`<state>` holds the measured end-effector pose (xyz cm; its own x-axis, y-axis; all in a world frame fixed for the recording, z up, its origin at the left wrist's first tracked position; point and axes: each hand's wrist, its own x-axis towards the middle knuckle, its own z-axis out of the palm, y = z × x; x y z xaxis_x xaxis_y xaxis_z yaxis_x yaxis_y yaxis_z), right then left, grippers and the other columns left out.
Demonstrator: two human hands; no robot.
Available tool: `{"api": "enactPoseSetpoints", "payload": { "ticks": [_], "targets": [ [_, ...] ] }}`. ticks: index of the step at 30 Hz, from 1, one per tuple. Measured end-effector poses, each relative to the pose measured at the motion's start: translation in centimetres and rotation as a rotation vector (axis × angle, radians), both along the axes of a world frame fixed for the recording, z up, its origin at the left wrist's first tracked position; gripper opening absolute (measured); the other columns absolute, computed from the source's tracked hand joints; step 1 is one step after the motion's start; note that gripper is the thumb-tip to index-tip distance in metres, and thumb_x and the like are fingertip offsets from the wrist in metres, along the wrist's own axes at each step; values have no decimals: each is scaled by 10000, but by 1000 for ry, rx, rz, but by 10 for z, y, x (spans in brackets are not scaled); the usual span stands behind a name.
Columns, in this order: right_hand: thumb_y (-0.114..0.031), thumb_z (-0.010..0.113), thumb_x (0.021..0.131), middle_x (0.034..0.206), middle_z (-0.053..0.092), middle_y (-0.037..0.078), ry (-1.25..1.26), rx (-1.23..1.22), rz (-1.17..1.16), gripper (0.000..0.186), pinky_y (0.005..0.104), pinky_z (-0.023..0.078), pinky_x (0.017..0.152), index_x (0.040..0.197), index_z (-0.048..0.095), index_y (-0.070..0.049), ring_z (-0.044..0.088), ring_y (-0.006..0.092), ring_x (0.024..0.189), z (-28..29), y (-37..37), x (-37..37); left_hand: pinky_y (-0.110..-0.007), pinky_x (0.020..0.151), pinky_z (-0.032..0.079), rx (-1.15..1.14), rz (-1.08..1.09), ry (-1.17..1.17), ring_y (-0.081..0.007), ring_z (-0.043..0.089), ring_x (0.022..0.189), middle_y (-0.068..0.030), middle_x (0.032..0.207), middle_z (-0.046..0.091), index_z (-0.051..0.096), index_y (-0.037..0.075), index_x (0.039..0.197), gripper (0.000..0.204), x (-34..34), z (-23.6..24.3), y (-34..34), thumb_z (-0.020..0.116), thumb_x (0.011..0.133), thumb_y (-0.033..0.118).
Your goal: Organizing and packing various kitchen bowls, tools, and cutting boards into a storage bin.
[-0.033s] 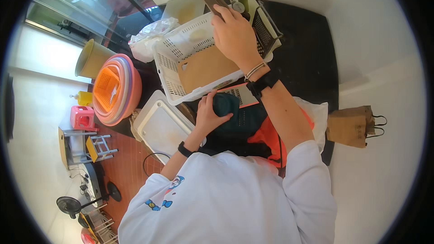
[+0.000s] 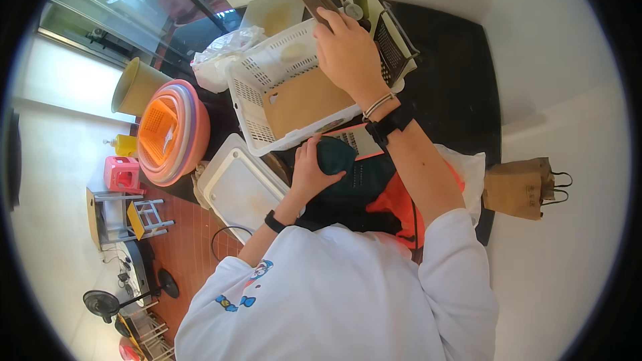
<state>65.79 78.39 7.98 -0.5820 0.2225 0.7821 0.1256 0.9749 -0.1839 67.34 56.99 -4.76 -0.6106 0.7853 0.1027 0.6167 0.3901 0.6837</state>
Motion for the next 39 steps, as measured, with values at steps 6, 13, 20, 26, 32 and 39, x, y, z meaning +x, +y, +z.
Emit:
{"api": "enactPoseSetpoints", "payload": {
  "ticks": [6, 13, 20, 26, 32, 39],
  "targets": [
    [-88, 575, 742, 1122, 563, 68, -13, 7, -15, 76, 359, 485, 762, 811, 564, -57, 558, 271, 973, 0, 1, -3, -428, 897, 417, 150, -155, 16, -404, 430, 1106, -219, 1174, 443, 343, -30, 1249, 865, 0, -4, 7, 799, 555, 215],
    [-61, 565, 734, 1134, 549, 79, -32, -2, 31, 92, 374, 476, 764, 823, 567, -37, 547, 291, 969, 5, -1, 1, -414, 844, 449, -253, -234, 307, -386, 497, 1056, -231, 1144, 495, 402, 6, 1220, 673, 6, 34, -11, 697, 695, 307],
    [-42, 570, 710, 1152, 539, 80, -68, -91, 6, 124, 377, 473, 791, 833, 578, -54, 547, 313, 998, 12, -6, 0, -414, 687, 490, -435, -40, 190, -331, 615, 821, -177, 855, 628, 606, 56, 941, 192, -195, 37, 55, 536, 781, 136],
    [-31, 563, 717, 1173, 532, 77, -106, -126, 30, 135, 377, 467, 817, 846, 588, -65, 542, 329, 1019, 14, 2, 2, -405, 755, 490, -1092, -208, 344, -315, 618, 908, -158, 966, 638, 664, 65, 940, 213, -276, -75, 96, 547, 771, 119],
    [-14, 551, 725, 1183, 527, 94, -125, -181, 54, 137, 380, 455, 836, 853, 587, -48, 537, 338, 1024, 15, 13, 10, -406, 814, 490, -1604, -202, 218, -316, 581, 1008, -156, 1085, 604, 639, 72, 1038, 325, -274, -131, 129, 564, 739, 175],
    [1, 537, 747, 1167, 545, 100, -114, -176, 29, 126, 359, 454, 812, 852, 593, -42, 551, 293, 989, 16, 18, 15, -375, 817, 470, -1018, -89, -28, -309, 587, 982, -205, 1053, 603, 653, 23, 974, 319, -251, -26, 98, 549, 702, 151]
  ]
}}
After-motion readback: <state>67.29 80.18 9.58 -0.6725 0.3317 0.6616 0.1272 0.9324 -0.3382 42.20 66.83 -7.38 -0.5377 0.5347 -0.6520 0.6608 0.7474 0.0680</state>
